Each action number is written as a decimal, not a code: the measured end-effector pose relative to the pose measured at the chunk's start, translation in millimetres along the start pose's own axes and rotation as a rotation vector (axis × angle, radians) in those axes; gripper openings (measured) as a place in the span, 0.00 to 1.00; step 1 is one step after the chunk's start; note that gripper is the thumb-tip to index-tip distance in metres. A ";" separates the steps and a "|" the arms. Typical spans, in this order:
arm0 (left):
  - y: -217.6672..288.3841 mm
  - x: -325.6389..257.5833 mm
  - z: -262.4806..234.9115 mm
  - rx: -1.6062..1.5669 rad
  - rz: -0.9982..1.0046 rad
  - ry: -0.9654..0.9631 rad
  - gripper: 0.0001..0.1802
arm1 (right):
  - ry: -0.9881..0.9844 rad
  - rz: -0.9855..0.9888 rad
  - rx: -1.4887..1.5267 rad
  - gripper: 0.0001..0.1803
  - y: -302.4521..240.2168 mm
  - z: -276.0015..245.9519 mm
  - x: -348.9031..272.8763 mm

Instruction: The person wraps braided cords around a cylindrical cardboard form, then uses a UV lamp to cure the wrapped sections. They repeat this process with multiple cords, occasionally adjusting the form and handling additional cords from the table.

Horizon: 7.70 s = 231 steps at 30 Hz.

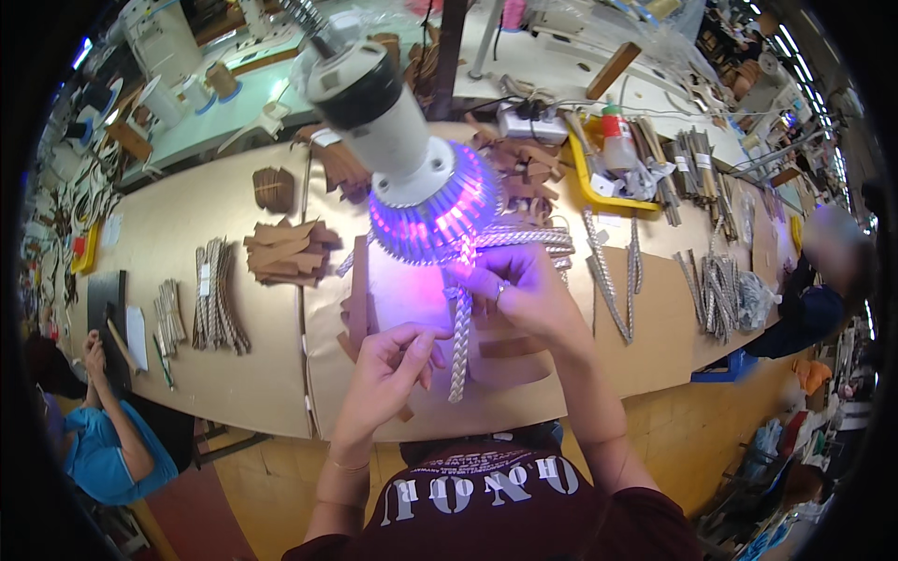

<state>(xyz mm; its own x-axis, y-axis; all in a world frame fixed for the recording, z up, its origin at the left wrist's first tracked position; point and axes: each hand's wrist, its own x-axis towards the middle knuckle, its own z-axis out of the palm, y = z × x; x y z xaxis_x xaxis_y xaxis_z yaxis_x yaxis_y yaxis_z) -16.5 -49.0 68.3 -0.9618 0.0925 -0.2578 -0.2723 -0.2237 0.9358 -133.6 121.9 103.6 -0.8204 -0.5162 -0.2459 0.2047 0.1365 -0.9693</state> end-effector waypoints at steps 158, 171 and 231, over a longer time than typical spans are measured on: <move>-90.9 6.3 42.6 0.817 0.387 0.151 0.36 | 0.543 0.212 0.523 0.43 130.6 -84.2 -77.9; -77.5 2.2 44.8 0.876 0.423 0.283 0.33 | 0.458 0.061 0.261 0.10 90.1 -71.6 -90.7; -50.3 34.7 146.6 1.823 0.512 0.176 0.36 | 0.211 -0.012 0.001 0.16 83.3 -96.7 -70.8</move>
<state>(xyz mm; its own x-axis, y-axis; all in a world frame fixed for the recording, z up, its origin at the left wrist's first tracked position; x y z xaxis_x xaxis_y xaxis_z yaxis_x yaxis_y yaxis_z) -31.9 107.7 47.5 -0.9526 0.2459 0.1793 0.2441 0.9692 -0.0325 -110.1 251.6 40.9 -0.9162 -0.3295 -0.2279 0.1950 0.1301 -0.9721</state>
